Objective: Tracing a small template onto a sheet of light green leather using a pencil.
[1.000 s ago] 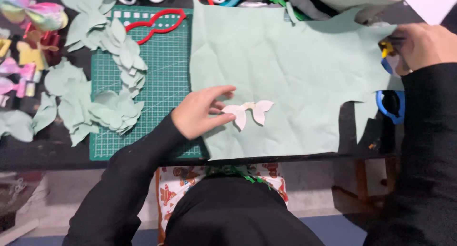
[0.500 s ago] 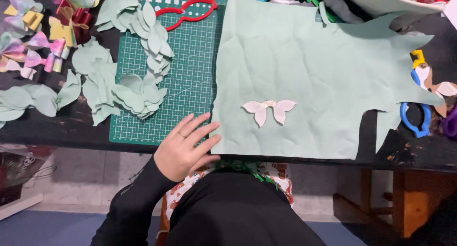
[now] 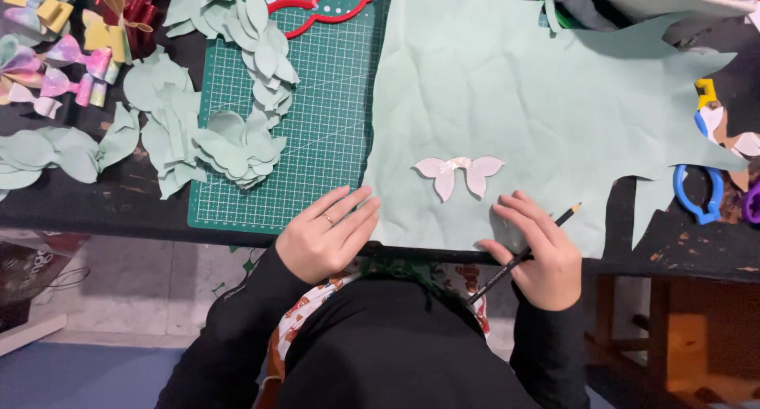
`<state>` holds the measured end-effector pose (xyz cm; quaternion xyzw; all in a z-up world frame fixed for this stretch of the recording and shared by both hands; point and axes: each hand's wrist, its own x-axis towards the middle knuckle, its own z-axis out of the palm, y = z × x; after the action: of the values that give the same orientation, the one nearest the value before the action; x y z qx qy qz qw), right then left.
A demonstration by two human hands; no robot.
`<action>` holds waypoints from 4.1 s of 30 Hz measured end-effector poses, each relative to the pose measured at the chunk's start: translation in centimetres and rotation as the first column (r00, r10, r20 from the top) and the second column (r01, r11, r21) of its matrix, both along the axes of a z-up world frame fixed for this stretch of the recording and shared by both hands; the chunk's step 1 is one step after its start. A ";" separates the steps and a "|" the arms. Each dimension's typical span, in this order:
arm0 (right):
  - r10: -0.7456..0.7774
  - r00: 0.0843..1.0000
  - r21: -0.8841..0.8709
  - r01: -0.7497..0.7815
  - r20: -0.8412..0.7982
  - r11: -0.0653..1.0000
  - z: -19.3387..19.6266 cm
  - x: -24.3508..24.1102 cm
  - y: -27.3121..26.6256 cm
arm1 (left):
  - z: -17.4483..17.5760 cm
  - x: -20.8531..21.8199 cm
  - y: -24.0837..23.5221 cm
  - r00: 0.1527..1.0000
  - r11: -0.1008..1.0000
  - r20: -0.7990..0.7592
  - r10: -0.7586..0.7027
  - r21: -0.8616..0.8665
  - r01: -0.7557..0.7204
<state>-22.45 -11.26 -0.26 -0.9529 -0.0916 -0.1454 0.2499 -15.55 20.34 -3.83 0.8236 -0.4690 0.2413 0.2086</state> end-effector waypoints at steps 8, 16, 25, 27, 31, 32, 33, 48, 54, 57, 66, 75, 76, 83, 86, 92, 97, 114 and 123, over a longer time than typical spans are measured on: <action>-0.011 0.994 -0.095 0.001 -0.106 0.996 0.3 2.3 -2.2 | 0.1 0.6 0.0 0.993 0.999 -0.119 0.017 -0.049 -0.023; -0.156 0.968 -0.169 0.123 -0.198 0.978 1.8 8.2 -1.1 | -0.3 -0.1 0.6 0.968 0.993 -0.249 -0.019 -0.120 -0.011; -0.105 0.875 0.080 0.161 -0.472 0.984 0.4 8.6 -1.5 | 0.4 0.0 0.3 0.926 0.978 -0.376 -0.029 -0.202 -0.052; 0.178 0.933 0.562 0.030 -0.312 0.827 -1.4 7.7 -3.0 | 0.5 -0.1 0.2 0.928 0.979 -0.372 -0.015 -0.193 -0.062; 0.269 0.948 0.825 -0.010 -0.172 0.565 -0.6 7.2 -3.3 | 0.0 -0.8 -0.1 0.933 0.973 -0.360 0.022 -0.209 -0.103; 0.290 0.953 0.896 -0.057 -0.082 0.440 -0.6 7.0 -3.4 | -0.3 -0.9 0.0 0.943 0.973 -0.331 0.020 -0.212 -0.095; 0.302 0.953 0.946 -0.110 0.014 0.304 -0.5 6.9 -3.5 | -0.6 -1.1 0.0 0.953 0.973 -0.301 0.022 -0.214 -0.089; 0.703 0.455 0.144 -0.776 -0.546 0.614 6.9 15.4 8.0 | -1.1 -3.0 1.1 0.994 0.998 -0.104 0.017 -0.059 -0.023; 0.696 0.342 0.215 -0.785 -0.631 0.581 2.6 16.9 9.7 | -3.1 -5.3 0.7 0.988 0.985 -0.088 0.129 -0.103 -0.138; 0.702 0.383 0.199 -0.778 -0.601 0.595 1.9 16.8 9.8 | -3.9 -6.1 0.7 0.979 0.980 -0.131 0.155 -0.103 -0.169; 0.680 0.429 0.200 -0.741 -0.594 0.641 1.1 16.5 9.5 | -2.6 -7.9 -2.0 0.907 0.911 -0.128 0.400 -0.050 -0.409; 0.675 0.443 0.190 -0.737 -0.590 0.649 0.9 16.5 9.4 | -3.1 -9.0 -3.7 0.854 0.859 -0.103 0.511 0.021 -0.511; 0.676 0.443 0.189 -0.738 -0.589 0.648 1.0 16.6 9.5 | -3.2 -8.9 -3.8 0.853 0.859 -0.100 0.512 0.021 -0.512; 0.669 0.446 0.183 -0.735 -0.595 0.653 0.9 16.6 9.4 | -3.0 -9.0 -4.0 0.843 0.846 -0.069 0.533 0.051 -0.530; 0.670 0.445 0.184 -0.736 -0.594 0.652 0.8 16.6 9.4 | -2.7 -9.0 -4.0 0.849 0.847 -0.020 0.528 0.082 -0.525; 0.665 0.449 0.175 -0.736 -0.597 0.654 0.9 16.6 9.4 | -2.7 -9.3 -4.6 0.821 0.811 0.095 0.563 0.130 -0.571; 0.677 0.450 0.189 -0.735 -0.582 0.651 0.9 16.5 9.3 | -2.6 -9.1 -4.7 0.827 0.810 0.136 0.546 0.165 -0.562; 0.583 0.773 -0.127 -0.623 -0.248 0.772 4.2 12.6 6.8 | -3.7 -8.5 -4.6 0.898 0.901 -0.107 0.427 0.132 -0.413; 0.076 0.922 0.136 -0.025 -0.379 0.990 0.6 3.2 4.4 | -3.8 -8.6 -4.6 0.891 0.901 -0.141 0.432 0.101 -0.421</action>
<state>-19.21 -6.89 0.31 -0.9421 -0.0559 0.0445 0.3276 -24.12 15.71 -7.59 0.9297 -0.2661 0.1983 0.1595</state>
